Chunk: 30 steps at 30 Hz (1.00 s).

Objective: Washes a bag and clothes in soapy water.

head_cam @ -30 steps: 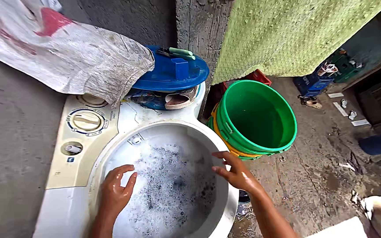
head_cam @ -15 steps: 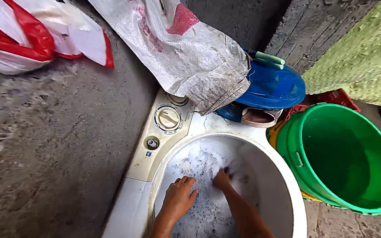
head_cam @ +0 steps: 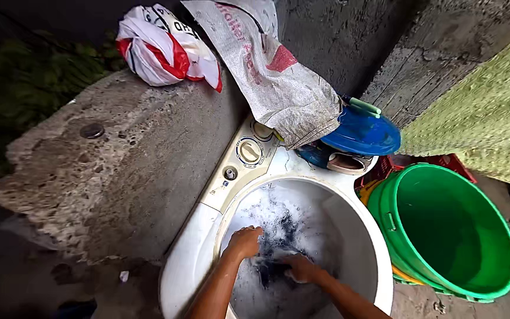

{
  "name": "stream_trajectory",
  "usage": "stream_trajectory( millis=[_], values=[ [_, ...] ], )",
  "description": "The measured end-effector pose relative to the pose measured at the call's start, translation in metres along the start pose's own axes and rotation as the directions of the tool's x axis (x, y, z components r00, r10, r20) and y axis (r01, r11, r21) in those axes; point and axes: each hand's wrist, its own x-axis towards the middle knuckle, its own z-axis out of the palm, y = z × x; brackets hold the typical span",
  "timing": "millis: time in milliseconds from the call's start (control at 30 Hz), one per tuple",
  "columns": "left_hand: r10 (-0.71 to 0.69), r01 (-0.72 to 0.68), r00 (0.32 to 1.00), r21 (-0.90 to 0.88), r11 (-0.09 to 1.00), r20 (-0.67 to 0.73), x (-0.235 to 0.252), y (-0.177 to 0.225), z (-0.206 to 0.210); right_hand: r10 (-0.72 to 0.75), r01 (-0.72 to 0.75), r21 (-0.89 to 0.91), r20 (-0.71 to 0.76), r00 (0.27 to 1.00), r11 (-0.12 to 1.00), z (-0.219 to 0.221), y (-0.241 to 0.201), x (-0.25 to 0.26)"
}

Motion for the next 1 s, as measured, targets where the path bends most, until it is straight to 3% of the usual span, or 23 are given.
stream_trajectory(
  millis=[100,200,267,333,400,467,533,600,633,700,767,833,933,1000],
  values=[
    [0.01,-0.009,1.0,0.018,1.0,-0.003,0.004,-0.002,0.006,-0.001,0.029,0.107,-0.254,0.967,0.994,-0.039,-0.019,-0.076],
    [0.013,-0.013,0.999,-0.005,1.0,0.037,0.008,-0.003,0.017,-0.015,0.109,0.164,-0.493,0.87,0.98,-0.061,-0.039,-0.146],
    [0.066,-0.064,0.996,-0.036,0.997,0.06,0.009,0.002,0.026,-0.036,0.194,0.179,-0.639,0.768,0.965,-0.069,-0.048,-0.184],
    [0.218,-0.216,0.976,-0.13,0.968,0.005,0.012,0.01,0.034,-0.099,0.331,0.134,-0.794,0.6,0.934,-0.074,-0.052,-0.216],
    [0.421,-0.439,0.899,-0.264,0.859,-0.122,0.01,0.027,0.038,-0.165,0.496,0.07,-0.895,0.414,0.865,-0.083,-0.056,-0.245],
    [0.504,-0.54,0.835,-0.506,0.673,-0.221,-0.015,0.056,0.036,-0.184,0.611,0.022,-0.945,0.272,0.791,-0.091,-0.064,-0.272],
    [0.467,-0.494,0.841,-0.737,0.461,-0.272,-0.055,0.09,0.031,-0.165,0.67,-0.018,-0.974,0.157,0.743,-0.098,-0.075,-0.29],
    [0.36,-0.434,0.878,-0.84,0.325,-0.314,-0.075,0.112,0.031,-0.126,0.686,-0.046,-0.99,0.067,0.726,-0.101,-0.079,-0.296],
    [0.338,-0.462,0.871,-0.829,0.316,-0.357,-0.075,0.115,0.029,-0.108,0.69,-0.057,-0.994,0.031,0.722,-0.101,-0.077,-0.297],
    [0.306,-0.608,0.793,-0.717,0.34,-0.527,-0.051,0.109,0.02,-0.084,0.679,-0.082,-0.996,-0.031,0.73,-0.101,-0.062,-0.296],
    [0.221,-0.696,0.708,-0.61,0.379,-0.67,-0.032,0.096,0.003,-0.017,0.65,-0.052,-0.998,-0.06,0.758,-0.097,-0.051,-0.293],
    [0.178,-0.663,0.694,-0.524,0.534,-0.697,-0.037,0.088,-0.022,0.074,0.637,0.043,-0.997,-0.021,0.77,-0.092,-0.047,-0.281],
    [0.262,-0.428,0.837,-0.278,0.86,-0.48,-0.085,0.099,-0.048,0.192,0.66,0.227,-0.973,0.126,0.716,-0.086,-0.041,-0.242],
    [0.232,-0.279,0.91,-0.092,0.956,-0.343,-0.117,0.12,-0.033,0.25,0.686,0.367,-0.93,0.269,0.628,-0.083,-0.045,-0.212]
  ],
)
